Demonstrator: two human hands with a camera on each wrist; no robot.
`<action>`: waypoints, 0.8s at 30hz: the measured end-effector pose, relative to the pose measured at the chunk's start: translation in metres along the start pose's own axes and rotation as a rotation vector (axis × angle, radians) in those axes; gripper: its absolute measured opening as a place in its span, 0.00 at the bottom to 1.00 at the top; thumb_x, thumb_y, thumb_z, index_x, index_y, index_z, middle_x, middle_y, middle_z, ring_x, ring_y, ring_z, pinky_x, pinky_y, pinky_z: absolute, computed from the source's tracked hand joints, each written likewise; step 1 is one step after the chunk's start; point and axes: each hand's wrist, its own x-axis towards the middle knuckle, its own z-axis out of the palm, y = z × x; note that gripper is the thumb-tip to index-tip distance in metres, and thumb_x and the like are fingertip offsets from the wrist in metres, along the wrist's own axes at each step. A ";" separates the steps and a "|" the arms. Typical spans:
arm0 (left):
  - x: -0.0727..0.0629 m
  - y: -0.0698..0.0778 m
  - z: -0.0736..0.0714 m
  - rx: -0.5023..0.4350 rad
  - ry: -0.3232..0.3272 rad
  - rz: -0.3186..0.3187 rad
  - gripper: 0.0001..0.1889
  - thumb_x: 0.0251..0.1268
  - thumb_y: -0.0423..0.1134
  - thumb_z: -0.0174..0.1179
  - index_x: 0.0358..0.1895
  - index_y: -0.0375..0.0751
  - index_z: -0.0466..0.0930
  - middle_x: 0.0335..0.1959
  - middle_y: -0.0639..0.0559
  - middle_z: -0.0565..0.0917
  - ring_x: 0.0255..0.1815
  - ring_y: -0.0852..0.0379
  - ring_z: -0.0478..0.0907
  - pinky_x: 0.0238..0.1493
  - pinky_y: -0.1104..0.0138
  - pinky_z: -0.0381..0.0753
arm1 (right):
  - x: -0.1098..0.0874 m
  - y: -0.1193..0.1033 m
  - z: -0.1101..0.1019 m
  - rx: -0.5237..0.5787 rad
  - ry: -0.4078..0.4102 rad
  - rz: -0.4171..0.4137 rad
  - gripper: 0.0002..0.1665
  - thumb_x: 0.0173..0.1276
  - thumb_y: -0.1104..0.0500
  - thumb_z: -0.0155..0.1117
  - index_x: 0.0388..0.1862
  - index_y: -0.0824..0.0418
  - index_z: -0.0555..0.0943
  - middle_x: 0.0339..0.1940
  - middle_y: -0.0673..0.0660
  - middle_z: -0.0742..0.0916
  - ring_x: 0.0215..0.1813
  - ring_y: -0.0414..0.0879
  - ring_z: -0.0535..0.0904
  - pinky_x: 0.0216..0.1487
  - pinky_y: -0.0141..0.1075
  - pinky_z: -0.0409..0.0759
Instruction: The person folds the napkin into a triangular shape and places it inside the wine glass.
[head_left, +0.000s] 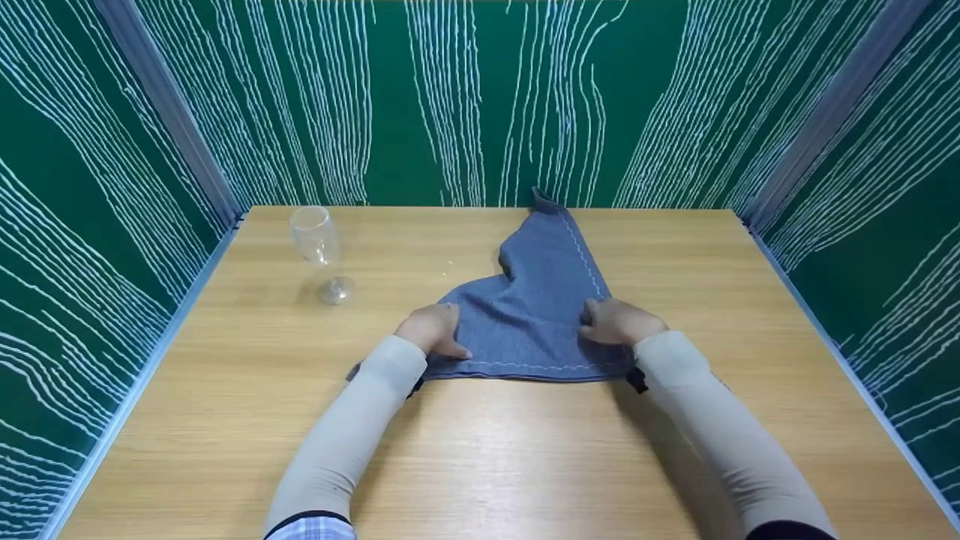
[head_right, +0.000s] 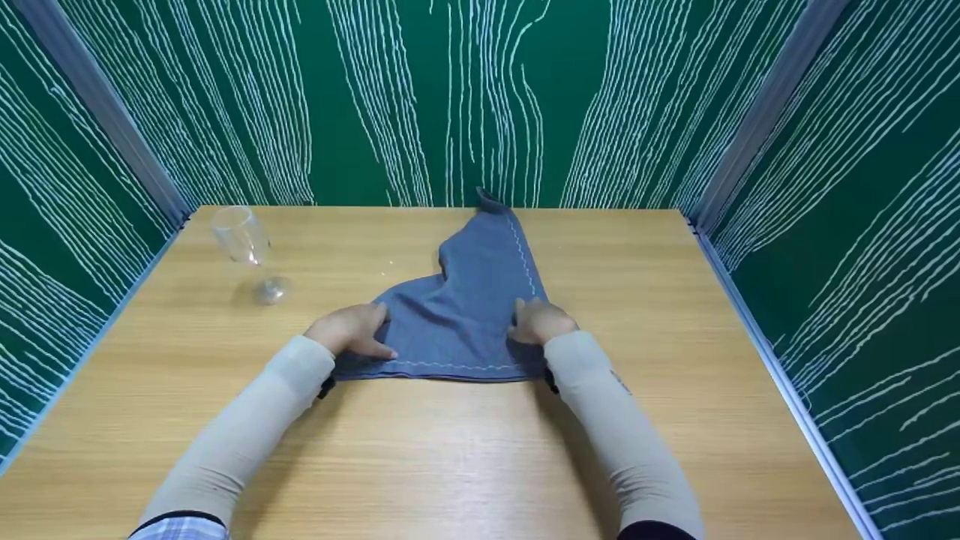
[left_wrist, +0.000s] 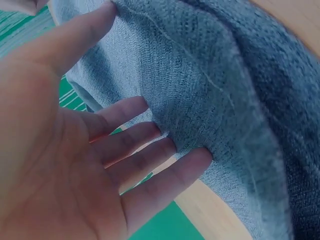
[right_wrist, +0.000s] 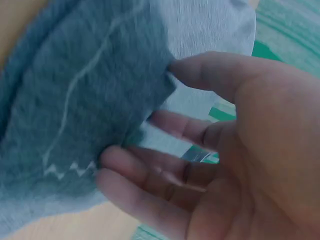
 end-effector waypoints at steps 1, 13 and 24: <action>0.000 0.001 0.000 0.010 0.002 -0.003 0.46 0.61 0.59 0.68 0.71 0.28 0.63 0.71 0.36 0.69 0.72 0.42 0.66 0.70 0.55 0.66 | 0.002 0.004 -0.001 0.017 0.005 -0.003 0.20 0.75 0.51 0.56 0.52 0.67 0.73 0.38 0.61 0.80 0.37 0.53 0.75 0.37 0.45 0.76; 0.000 0.008 0.002 0.006 -0.019 -0.043 0.49 0.62 0.57 0.68 0.76 0.28 0.56 0.75 0.35 0.62 0.76 0.42 0.59 0.74 0.56 0.59 | 0.021 0.036 -0.003 0.114 0.104 -0.062 0.27 0.76 0.57 0.53 0.69 0.68 0.70 0.67 0.71 0.71 0.65 0.65 0.67 0.67 0.62 0.65; 0.002 0.006 -0.001 -0.068 -0.050 -0.056 0.52 0.61 0.56 0.69 0.78 0.29 0.52 0.77 0.36 0.58 0.77 0.43 0.55 0.75 0.57 0.56 | 0.019 0.026 -0.002 0.032 0.016 0.027 0.34 0.78 0.53 0.51 0.79 0.62 0.60 0.77 0.73 0.61 0.76 0.71 0.52 0.71 0.66 0.54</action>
